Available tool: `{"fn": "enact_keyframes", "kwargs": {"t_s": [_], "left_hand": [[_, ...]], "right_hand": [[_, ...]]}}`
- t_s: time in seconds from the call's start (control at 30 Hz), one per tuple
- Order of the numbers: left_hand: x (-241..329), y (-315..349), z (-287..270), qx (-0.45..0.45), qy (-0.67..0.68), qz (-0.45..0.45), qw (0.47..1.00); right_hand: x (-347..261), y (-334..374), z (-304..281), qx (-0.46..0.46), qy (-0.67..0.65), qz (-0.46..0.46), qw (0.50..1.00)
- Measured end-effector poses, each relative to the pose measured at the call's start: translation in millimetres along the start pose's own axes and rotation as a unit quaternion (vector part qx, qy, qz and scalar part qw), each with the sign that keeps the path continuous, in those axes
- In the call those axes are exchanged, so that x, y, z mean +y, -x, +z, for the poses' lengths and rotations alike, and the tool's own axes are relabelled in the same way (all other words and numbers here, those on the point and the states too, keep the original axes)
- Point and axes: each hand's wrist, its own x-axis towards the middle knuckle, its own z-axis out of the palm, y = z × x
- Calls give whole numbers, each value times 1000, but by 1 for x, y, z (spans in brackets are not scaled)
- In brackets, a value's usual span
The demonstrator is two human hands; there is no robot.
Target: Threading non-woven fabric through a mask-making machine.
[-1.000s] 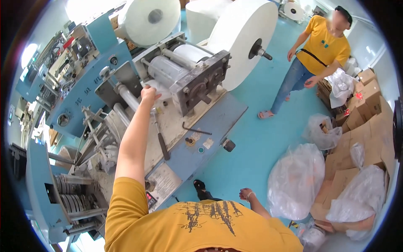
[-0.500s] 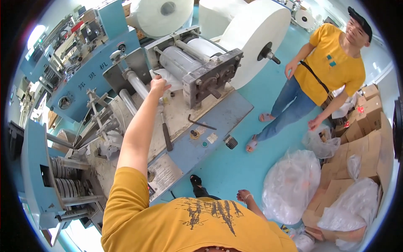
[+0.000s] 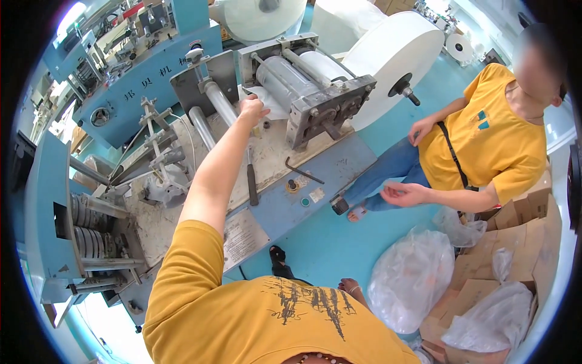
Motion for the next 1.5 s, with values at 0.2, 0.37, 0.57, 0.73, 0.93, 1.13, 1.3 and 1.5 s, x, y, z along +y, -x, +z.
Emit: {"fn": "enact_keyframes", "kwargs": {"t_s": [0.2,0.37,0.57,0.73,0.93,1.13,1.3,1.5], "left_hand": [[8,6,-2,-17,1,-18,1000],[9,0,-3,-9,-39,-34,999],[12,-1,-5,-19,-62,-16,998],[2,-19,-8,-25,-91,-9,995],[1,-23,-10,-19,-142,12,990],[3,-16,-13,11,-124,14,992],[0,-21,-44,-44,-109,72,990],[15,195,-79,-134,17,192,972]], "right_hand": [[-5,12,10,-3,2,-3,1000],[10,15,14,-8,16,-31,999],[46,16,7,-29,182,-161,970],[38,34,21,8,40,-27,999],[33,60,36,24,-3,9,1000],[28,80,52,33,43,1,999],[2,77,68,-81,328,-93,937],[15,-19,66,-195,711,-368,566]]}}
